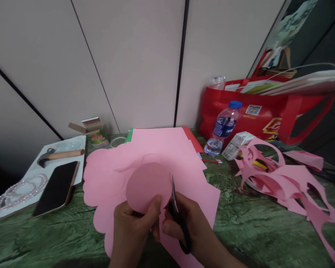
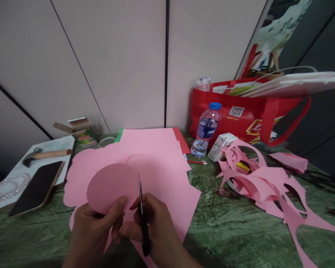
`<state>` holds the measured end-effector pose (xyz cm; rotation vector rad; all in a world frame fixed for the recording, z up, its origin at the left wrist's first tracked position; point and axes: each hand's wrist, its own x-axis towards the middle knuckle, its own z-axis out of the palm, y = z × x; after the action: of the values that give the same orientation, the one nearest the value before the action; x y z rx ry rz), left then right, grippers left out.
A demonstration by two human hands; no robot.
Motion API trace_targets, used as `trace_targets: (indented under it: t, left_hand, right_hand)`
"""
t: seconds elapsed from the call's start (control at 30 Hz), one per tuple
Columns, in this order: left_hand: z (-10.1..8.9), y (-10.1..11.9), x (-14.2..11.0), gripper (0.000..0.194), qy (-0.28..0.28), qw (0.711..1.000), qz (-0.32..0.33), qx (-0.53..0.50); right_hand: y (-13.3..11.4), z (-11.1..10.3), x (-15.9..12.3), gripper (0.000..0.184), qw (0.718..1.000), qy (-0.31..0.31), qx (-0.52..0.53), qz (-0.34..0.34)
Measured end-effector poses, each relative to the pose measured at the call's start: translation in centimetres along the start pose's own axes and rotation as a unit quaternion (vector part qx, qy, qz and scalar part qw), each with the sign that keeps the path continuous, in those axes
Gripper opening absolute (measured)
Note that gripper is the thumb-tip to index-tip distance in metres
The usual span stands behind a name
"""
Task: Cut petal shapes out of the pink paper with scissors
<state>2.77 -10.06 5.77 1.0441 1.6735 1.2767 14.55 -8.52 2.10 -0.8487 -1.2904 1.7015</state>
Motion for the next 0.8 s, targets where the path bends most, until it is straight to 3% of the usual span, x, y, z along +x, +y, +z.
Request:
trace_targets:
  t: [0.4, 0.57, 0.7, 0.8]
  left_hand:
    - [-0.1, -0.3, 0.1, 0.043, -0.017, 0.999, -0.011, -0.025]
    - [-0.2, -0.5, 0.1, 0.044, -0.03, 0.998, -0.025, -0.044]
    - [-0.2, -0.4, 0.2, 0.048, -0.049, 0.998, -0.014, -0.026]
    - [-0.1, -0.2, 0.1, 0.048, -0.063, 0.998, -0.009, -0.015]
  right_hand:
    - [-0.1, 0.1, 0.0, 0.045, 0.999, 0.001, -0.015, -0.029]
    - [0.4, -0.1, 0.1, 0.036, 1.0, 0.004, -0.014, -0.02]
    - [-0.3, -0.1, 0.2, 0.025, 0.996, 0.085, -0.031, 0.003]
    - [-1.2, -0.1, 0.4, 0.019, 0.984, 0.171, -0.036, -0.021]
